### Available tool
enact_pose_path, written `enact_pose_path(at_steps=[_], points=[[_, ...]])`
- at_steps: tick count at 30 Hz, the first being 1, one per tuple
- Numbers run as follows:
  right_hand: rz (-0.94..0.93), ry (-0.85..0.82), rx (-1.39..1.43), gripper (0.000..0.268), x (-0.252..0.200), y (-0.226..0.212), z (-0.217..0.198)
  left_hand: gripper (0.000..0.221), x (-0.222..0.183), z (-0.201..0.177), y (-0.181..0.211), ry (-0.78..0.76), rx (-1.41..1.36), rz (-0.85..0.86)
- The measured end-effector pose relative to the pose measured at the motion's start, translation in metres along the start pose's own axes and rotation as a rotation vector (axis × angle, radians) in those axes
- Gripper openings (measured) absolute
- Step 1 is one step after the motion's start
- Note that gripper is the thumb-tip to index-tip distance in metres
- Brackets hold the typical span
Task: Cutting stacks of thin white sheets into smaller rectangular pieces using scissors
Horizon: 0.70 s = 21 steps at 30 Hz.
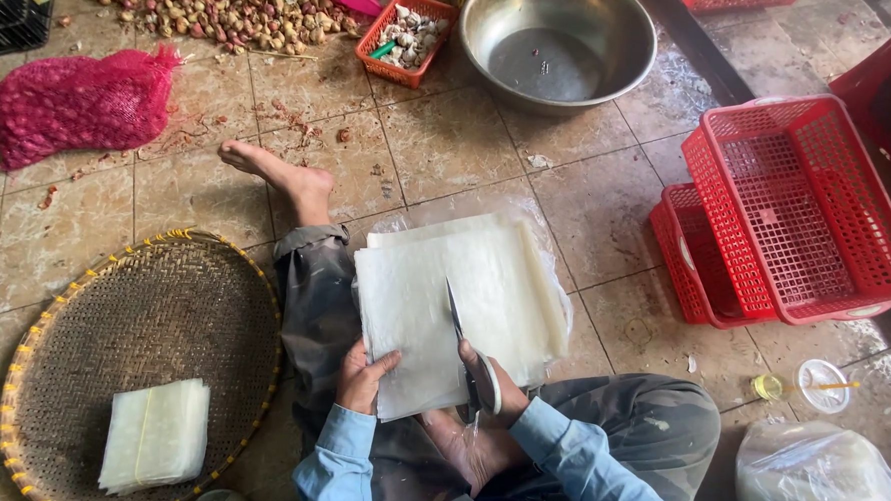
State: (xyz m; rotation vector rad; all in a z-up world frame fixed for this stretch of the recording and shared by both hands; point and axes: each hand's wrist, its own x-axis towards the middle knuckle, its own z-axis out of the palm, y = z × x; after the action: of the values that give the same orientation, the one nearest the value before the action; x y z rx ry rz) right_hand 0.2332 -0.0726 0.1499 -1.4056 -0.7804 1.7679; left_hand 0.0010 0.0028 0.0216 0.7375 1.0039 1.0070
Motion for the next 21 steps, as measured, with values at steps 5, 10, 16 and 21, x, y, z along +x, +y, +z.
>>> enact_pose_path(at_steps=[5, 10, 16, 21], points=[[-0.040, 0.156, -0.161, 0.092, -0.001, 0.008, 0.003, 0.050, 0.000, 0.005, -0.002, 0.016, 0.033, 0.005], [-0.014, 0.222, -0.005, 0.082, 0.018, 0.023, -0.002, 0.050, 0.001, 0.006, 0.002, -0.008, -0.001, 0.022], [0.094, 0.288, -0.121, 0.085, 0.070, 0.040, -0.026, 0.033, -0.006, 0.014, 0.006, 0.121, 0.061, -0.021], [0.010, 0.326, -0.213, 0.078, 0.039, 0.009, -0.007, 0.053, 0.002, 0.003, -0.009, 0.034, 0.108, -0.007]])
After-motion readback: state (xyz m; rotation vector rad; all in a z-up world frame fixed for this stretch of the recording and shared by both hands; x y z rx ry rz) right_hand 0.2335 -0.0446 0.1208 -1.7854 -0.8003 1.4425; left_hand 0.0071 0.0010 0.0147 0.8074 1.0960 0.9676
